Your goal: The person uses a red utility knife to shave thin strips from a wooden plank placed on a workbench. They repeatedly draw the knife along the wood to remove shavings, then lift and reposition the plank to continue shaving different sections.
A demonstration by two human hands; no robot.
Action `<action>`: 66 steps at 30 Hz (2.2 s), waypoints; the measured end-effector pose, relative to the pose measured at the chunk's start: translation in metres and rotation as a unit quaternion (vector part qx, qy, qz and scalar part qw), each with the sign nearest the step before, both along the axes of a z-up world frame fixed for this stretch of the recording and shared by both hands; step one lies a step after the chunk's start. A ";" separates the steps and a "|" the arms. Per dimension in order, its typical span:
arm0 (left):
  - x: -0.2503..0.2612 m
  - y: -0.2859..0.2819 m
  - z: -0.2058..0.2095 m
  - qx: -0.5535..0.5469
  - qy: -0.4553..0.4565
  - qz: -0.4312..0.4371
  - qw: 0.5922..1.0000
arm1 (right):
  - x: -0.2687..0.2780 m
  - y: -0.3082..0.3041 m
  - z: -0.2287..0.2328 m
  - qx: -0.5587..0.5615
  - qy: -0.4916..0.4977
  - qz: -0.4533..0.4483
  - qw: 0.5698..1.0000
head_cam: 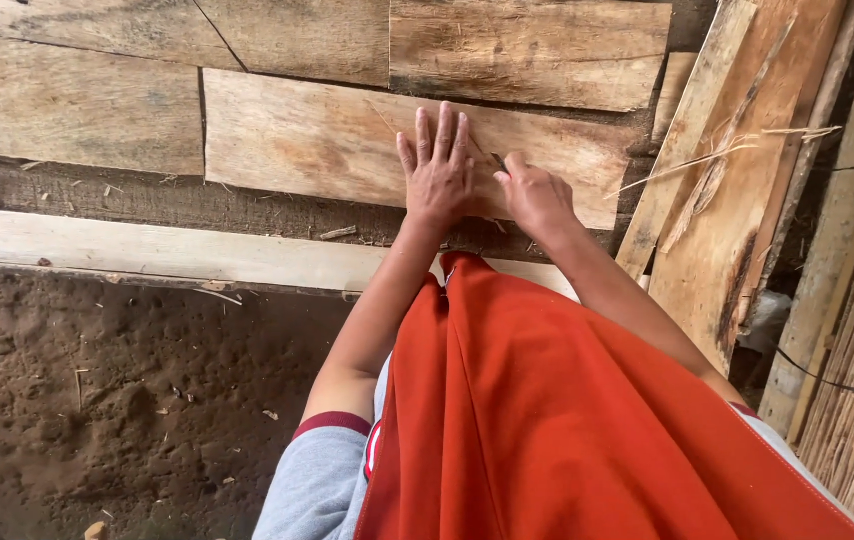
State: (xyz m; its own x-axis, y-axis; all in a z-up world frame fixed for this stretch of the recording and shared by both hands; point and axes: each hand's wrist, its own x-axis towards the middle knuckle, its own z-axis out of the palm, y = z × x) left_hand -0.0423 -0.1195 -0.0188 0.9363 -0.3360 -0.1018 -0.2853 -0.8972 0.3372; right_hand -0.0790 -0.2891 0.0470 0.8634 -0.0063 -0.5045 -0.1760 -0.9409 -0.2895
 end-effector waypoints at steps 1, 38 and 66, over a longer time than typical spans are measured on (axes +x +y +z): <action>-0.003 0.001 0.004 0.000 0.002 0.001 1.000 | 0.001 0.001 -0.005 0.000 0.002 0.001 1.000; 0.012 0.132 0.003 0.062 0.024 0.190 0.980 | 0.047 0.069 0.046 -0.028 0.135 0.053 0.989; 0.036 0.119 0.002 0.039 -0.109 0.135 0.984 | 0.027 0.091 0.025 0.003 0.090 0.074 0.993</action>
